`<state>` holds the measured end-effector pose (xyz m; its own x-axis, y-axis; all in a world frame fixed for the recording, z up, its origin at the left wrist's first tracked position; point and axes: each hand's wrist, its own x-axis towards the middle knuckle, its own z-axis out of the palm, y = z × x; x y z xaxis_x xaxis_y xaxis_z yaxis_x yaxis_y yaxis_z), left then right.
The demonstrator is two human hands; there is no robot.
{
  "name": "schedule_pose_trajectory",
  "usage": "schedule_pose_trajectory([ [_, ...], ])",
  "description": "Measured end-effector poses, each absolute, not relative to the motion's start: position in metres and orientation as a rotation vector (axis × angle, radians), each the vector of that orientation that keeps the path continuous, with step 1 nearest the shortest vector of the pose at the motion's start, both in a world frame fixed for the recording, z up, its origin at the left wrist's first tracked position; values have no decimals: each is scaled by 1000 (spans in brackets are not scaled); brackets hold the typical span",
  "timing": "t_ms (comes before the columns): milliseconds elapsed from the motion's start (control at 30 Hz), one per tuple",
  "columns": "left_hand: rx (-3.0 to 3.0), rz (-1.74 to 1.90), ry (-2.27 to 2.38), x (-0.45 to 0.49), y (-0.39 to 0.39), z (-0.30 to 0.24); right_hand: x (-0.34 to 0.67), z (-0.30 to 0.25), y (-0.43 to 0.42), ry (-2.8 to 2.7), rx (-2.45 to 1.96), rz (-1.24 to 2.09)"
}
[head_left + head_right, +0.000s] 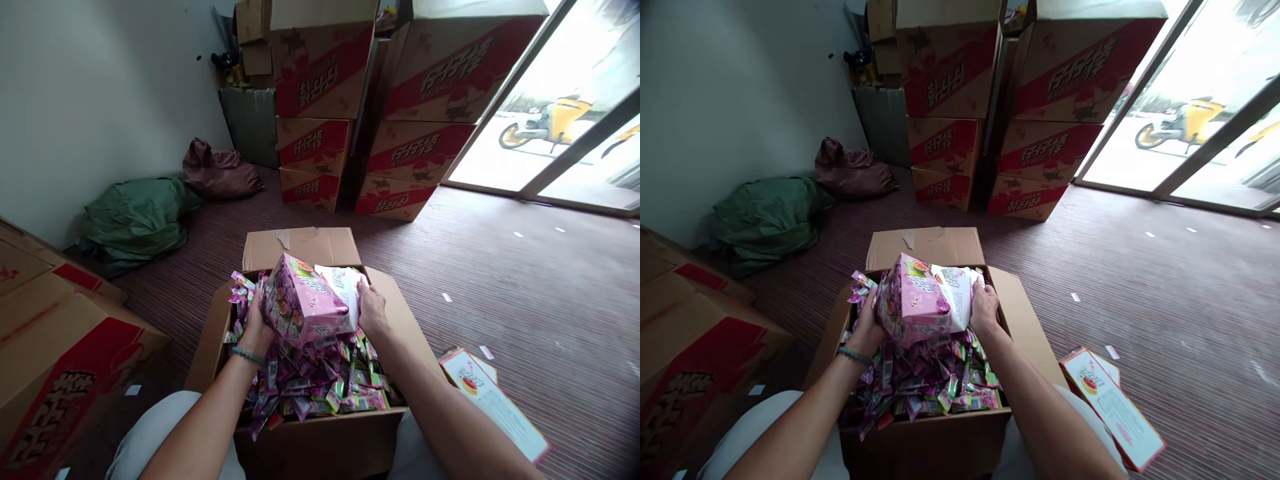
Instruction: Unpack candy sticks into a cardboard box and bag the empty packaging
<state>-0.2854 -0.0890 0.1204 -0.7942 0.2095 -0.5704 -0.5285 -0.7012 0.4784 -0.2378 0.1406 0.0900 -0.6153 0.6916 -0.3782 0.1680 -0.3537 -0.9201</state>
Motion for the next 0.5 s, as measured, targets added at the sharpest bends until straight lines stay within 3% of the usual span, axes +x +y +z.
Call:
schedule_pose_trajectory([
  [233,-729,2468,816,-291,-92,130,-221,117,128,-1411,-931,2557],
  [400,-603,2526,801,-290,-88,130,-222,118,130,-1340,-770,2428],
  [500,-569,2449,790,-288,-82,129,-225,116,126,-1448,-931,2411],
])
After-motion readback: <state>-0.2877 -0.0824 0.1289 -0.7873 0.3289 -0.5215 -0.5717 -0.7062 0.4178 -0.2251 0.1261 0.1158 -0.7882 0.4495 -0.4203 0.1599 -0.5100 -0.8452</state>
